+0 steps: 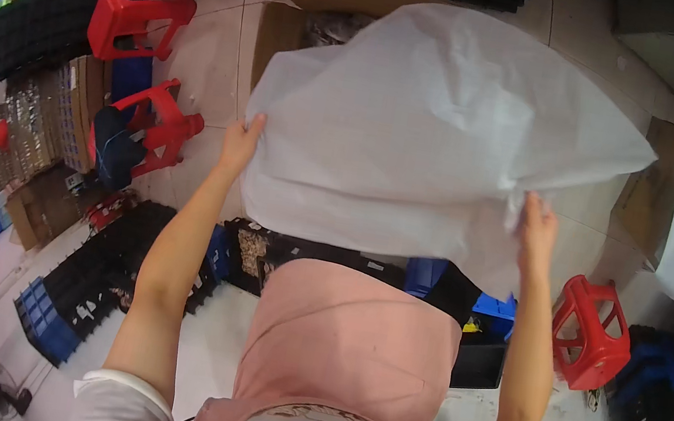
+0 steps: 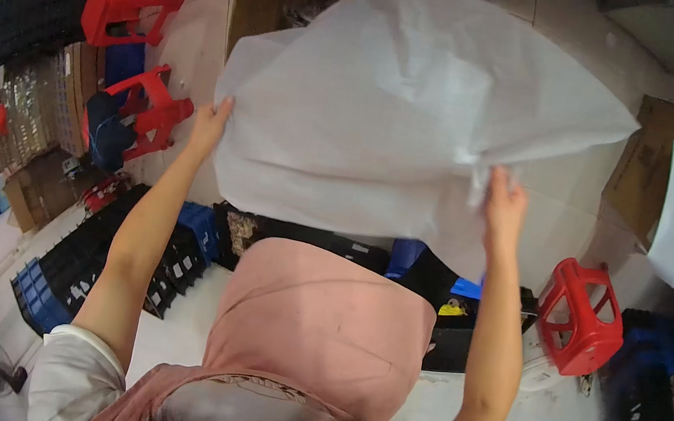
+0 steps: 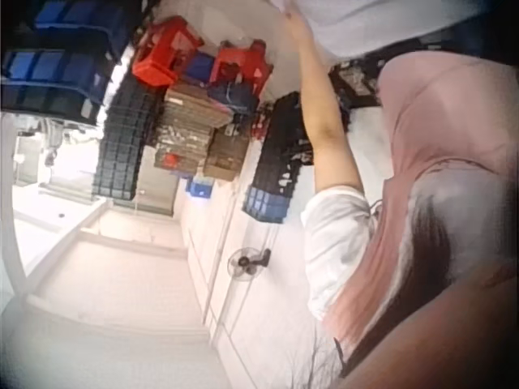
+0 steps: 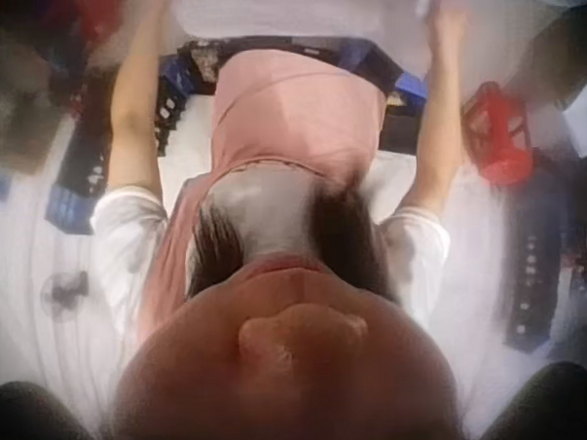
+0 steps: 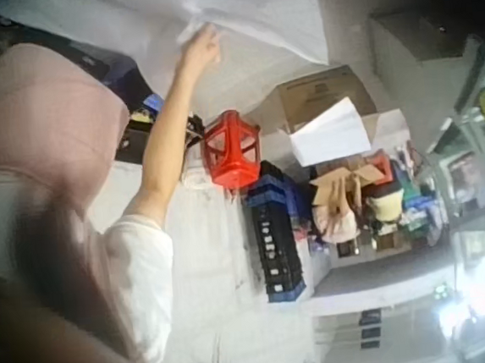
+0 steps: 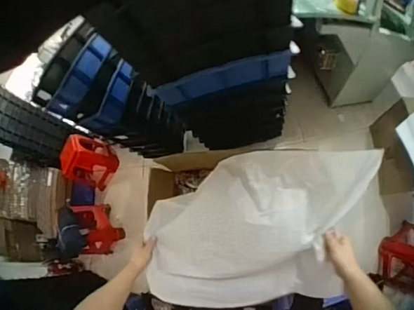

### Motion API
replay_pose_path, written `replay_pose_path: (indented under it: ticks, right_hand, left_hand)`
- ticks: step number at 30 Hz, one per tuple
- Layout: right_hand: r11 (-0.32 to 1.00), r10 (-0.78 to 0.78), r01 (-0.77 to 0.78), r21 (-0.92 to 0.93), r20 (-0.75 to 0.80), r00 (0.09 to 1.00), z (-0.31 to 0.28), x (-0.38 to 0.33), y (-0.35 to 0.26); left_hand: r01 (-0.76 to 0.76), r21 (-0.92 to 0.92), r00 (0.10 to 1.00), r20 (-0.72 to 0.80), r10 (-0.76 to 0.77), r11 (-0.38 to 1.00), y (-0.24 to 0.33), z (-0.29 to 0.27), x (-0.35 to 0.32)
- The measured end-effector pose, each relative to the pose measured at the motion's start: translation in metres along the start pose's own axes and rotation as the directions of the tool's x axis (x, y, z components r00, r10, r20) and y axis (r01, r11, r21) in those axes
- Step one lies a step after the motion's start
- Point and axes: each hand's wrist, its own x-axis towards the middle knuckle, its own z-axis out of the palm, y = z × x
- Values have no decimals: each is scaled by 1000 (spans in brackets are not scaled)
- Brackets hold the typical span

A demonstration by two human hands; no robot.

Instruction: The recorder is placing a protective sheet over items in a box, folding the flaps, and sealing it with a tape dispenser.

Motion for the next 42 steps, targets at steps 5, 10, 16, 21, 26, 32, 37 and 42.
replay_pose_path:
  ticks: [5,10,16,21,26,32,37,42]
  right_hand:
    - [761,-320,243,-601,-21,947,135,61,28]
    - [684,-10,-202,-701,-286,958,177,92,15]
    - [552,-59,-394,-735,-506,861,140,112,24]
    - [425,-169,-431,-796,-537,826,118,136,36]
    - [397,-232,-364,-842,-476,848,131,161,64]
    - [315,-240,-389,-865,-470,850,128,174,88]
    - [281,-257,-369,-886,-440,861,117,167,91]
    - [507,-191,-373,-777,-523,831,138,149,61]
  left_hand:
    - [-157,204,985,-39,169,966,-53,-21,92]
    - [-15,335,1000,-21,23,942,-50,37,143]
    - [34,392,997,-75,-5,920,-66,69,178]
    - [45,479,997,-72,-12,877,-36,76,187]
    - [-25,617,994,-67,84,787,-46,104,196]
    - [-105,665,984,-36,172,740,-53,115,191]
    - [-171,720,984,84,159,673,-48,106,176]
    - [-281,842,925,366,-106,460,-27,89,165]
